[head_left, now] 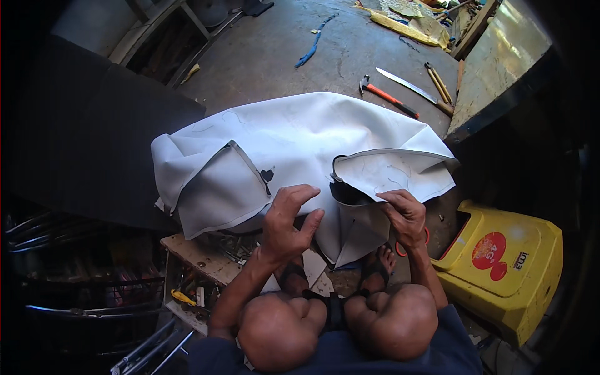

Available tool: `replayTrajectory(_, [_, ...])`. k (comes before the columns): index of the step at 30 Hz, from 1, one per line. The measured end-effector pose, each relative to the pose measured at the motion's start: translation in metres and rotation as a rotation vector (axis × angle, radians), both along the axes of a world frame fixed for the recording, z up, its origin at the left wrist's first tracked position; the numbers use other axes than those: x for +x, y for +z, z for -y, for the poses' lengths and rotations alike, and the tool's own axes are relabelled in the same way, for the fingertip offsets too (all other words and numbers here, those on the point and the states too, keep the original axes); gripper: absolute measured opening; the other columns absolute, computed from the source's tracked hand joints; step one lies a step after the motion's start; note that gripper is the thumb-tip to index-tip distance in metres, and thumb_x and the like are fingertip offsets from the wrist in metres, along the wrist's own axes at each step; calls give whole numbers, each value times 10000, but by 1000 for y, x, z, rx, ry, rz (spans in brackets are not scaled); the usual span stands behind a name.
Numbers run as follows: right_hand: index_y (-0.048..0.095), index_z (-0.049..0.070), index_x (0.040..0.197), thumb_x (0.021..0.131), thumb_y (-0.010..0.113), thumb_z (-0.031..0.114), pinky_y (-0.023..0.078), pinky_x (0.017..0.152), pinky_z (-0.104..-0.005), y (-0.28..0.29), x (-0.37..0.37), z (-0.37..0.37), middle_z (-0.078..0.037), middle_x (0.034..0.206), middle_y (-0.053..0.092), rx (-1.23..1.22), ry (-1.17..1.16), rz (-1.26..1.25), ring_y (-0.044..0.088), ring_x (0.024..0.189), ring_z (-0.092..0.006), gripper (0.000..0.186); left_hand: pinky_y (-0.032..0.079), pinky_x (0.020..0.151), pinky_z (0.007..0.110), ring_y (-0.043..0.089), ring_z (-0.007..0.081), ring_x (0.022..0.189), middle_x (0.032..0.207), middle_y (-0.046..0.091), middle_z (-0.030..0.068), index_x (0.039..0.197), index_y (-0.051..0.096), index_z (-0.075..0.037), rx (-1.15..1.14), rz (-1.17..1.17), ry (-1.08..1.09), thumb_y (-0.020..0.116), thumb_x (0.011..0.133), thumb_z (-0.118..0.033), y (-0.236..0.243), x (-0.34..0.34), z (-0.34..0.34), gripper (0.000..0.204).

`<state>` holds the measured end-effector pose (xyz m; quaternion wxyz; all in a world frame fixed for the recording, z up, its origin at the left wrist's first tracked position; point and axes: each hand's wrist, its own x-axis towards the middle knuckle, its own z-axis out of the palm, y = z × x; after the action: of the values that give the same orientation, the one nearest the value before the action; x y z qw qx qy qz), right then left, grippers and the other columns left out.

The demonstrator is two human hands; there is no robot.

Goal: The person trims white upholstery fabric with shears and then guides it through a sewing machine to stitch a black lining to the edge.

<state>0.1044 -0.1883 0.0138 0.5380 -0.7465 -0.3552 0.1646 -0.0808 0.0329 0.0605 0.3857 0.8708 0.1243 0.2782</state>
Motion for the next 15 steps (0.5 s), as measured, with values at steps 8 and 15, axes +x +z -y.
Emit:
replayTrajectory(8, [760, -24, 1137, 989, 741, 134, 504, 789, -246, 3, 12, 26, -34, 967, 747, 140, -404, -336, 646, 883, -92, 218, 488, 922, 431, 624, 282, 1080, 1034, 688, 67, 1028, 730, -83, 250, -90, -216, 727, 800, -40, -38, 44, 23, 233])
replayTrajectory(15, [750, -31, 1169, 1018, 713, 145, 502, 785, -239, 35, 20, -2, -26, 960, 748, 289, -380, -376, 640, 856, -78, 235, 479, 935, 429, 611, 295, 1089, 942, 701, 67, 982, 750, -90, 165, -100, -322, 767, 832, -137, -10, 36, 14, 158])
